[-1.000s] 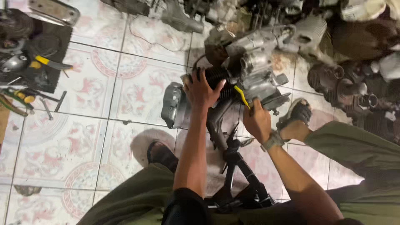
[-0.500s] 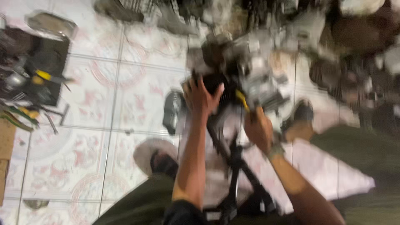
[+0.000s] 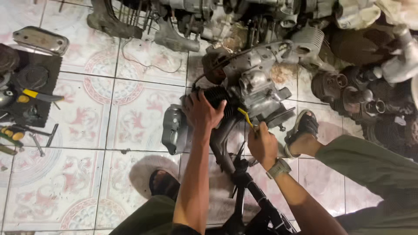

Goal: The person cleans a motorcycle engine block using a yellow toothbrush and a small brush. They scrub various surfaces of the engine, including the cylinder head and crankcase, while the engine rests on a stand on the floor.

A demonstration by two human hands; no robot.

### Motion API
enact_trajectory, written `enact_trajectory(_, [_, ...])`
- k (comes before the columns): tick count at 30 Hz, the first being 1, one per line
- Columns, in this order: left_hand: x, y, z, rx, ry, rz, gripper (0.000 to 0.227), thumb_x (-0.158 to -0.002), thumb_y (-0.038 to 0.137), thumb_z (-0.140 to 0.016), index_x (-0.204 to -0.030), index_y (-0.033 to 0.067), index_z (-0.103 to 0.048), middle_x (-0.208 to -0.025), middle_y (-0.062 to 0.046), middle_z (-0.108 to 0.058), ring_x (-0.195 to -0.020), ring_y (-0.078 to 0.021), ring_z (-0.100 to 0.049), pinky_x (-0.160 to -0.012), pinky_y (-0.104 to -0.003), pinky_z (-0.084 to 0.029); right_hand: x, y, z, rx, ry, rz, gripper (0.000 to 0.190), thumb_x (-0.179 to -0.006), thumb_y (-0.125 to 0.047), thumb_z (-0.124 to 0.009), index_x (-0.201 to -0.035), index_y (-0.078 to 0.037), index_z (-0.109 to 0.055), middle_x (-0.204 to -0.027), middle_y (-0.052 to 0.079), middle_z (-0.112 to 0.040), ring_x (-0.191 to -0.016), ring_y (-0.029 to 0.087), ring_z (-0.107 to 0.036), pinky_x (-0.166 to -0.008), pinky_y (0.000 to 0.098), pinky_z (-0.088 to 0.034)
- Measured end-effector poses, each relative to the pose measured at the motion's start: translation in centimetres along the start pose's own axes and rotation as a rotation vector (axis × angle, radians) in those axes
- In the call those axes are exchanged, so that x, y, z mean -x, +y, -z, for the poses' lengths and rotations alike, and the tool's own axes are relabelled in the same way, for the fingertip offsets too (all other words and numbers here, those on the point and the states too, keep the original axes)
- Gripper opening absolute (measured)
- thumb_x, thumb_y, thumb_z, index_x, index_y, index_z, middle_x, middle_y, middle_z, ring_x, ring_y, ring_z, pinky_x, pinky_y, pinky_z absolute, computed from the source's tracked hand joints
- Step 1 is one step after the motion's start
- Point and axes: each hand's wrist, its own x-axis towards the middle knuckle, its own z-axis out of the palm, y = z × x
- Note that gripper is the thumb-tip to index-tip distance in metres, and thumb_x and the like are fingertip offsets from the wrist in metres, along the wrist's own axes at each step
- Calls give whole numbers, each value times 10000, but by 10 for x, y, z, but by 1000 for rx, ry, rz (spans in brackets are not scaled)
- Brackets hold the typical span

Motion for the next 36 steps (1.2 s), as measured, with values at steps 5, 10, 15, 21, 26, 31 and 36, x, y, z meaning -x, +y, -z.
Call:
enact_trajectory(5, [-4,-5,-18,-70,35,-72,882,-809,686,-431,-1352,-2,-332,-1366,-253,-345,-1284,-420,-328,-978,-598,-314,5,-22,12,-5,130,72,150,-839,-272,-579,-843,-182,-459,-532,146,-504,-591,403,-608,-533,479,-463])
enact_trajectory(10, [-6,-10,-26,-19,64,-91,929,-740,710,-472,-1306,-16,-344,-1312,-264,-374,-1262,-436,-349,-968,-584,-340,1,-27,5,-79,13,29,273,-856,-264,-590,-1085,-126,-534,-602,211,-582,-633,439,-624,-591,554,-482])
enact_trajectory(15, [4,1,1,-14,74,-91,807,-807,614,-494,-1291,-22,-381,-1266,-248,-412,-1209,-396,-397,-942,-532,-356,1,6,9,-79,-15,202,128,-843,-233,-557,-889,-124,-506,-579,174,-584,-620,417,-623,-561,472,-490])
enact_trajectory(21, [-3,-3,-11,-29,50,-61,857,-794,672,-467,-1291,-21,-383,-1295,-241,-413,-1240,-384,-389,-939,-539,-366,7,-6,11,-83,-18,96,147,-841,-180,-585,-944,-83,-545,-709,226,-628,-711,477,-616,-624,565,-463])
enact_trajectory(26, [16,1,-3,-25,-38,-90,847,-809,653,-473,-1315,-19,-370,-1314,-230,-405,-1247,-380,-380,-941,-541,-374,17,9,-4,13,79,46,181,-856,-239,-612,-995,-132,-569,-720,163,-628,-703,409,-625,-637,499,-491])
enact_trajectory(31, [2,-2,-1,60,-40,-68,887,-794,661,-479,-1338,-23,-334,-1367,-239,-348,-1290,-400,-318,-964,-577,-348,-9,-10,1,12,97,206,256,-803,-239,-630,-1005,-91,-573,-637,166,-614,-653,426,-630,-666,501,-497])
enact_trajectory(36, [-1,2,3,22,-32,-38,900,-788,693,-442,-1324,-24,-349,-1371,-234,-355,-1313,-397,-305,-1000,-569,-323,-7,5,3,-51,84,224,163,-818,-238,-616,-865,-108,-530,-573,185,-574,-610,430,-619,-576,491,-487])
